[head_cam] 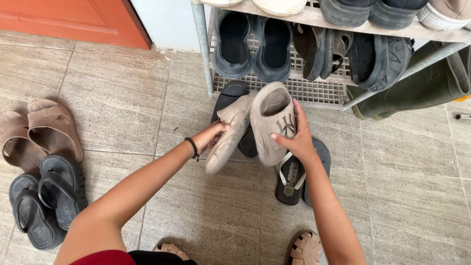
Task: The person picks up various pairs of shoes and sandals from the floor, aligns them, and places them onto a multi-tier shoe rack. The person handles black sandals, beige slides, and flip-flops, arranging them in pairs on the rack shelves.
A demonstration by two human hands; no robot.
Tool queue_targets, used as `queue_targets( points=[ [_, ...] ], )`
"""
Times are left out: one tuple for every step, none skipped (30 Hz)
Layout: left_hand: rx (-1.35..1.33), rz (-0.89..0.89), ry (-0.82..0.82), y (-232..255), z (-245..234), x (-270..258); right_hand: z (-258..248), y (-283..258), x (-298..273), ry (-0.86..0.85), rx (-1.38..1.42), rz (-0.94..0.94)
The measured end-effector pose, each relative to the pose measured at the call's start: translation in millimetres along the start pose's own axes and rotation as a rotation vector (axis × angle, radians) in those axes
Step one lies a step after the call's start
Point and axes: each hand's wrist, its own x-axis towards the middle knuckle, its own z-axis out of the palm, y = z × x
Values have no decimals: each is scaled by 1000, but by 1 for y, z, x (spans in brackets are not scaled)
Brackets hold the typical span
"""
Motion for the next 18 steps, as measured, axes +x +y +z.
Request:
queue_targets(
  points=[
    [28,-35,-9,-1,-8,2,1,-13,-6,-36,-119,-20],
    [55,-66,-15,0,-18,4,4,-24,-8,-74,-238,-44],
    [82,-98,-22,1,-26,5,11,-32,-10,-145,-447,-191],
    [71,-95,-42,1,-34,5,17,-39,-15,-219,-654,-338],
    [59,-92,-62,2,-40,4,23,-44,-20,-293,-860,-486],
    [48,-90,-84,3,-43,3,30,-46,-25,-368,-876,-568],
    [34,-100,-95,3,-46,2,36,-46,-32,-444,-890,-651],
    [21,-110,-109,4,-43,2,41,-44,-38,-518,-904,-729],
    [9,-121,-124,3,-39,2,44,-40,-44,-518,-950,-778],
    [29,-116,-132,3,-35,2,47,-34,-48,-516,-996,-830],
    [48,-111,-139,0,-27,3,50,-27,-52,-513,-1041,-882],
    [69,-105,-145,-2,-19,3,52,-19,-54,-546,-1063,-873],
    [22,-82,-147,-7,-13,4,56,-10,-56,-579,-1085,-864],
    [-23,-59,-150,-13,-7,6,58,0,-57,-610,-1108,-853],
    [-69,-36,-154,-18,-4,11,59,11,-58,-595,-1143,-840],
    [-70,-49,-111,-23,-3,19,57,23,-58,-582,-1179,-827],
    [-71,-62,-69,-29,-4,27,56,35,-58,-568,-1215,-813],
    [-83,-77,-24,-39,-3,35,56,46,-61,-505,-1205,-812]
  ],
)
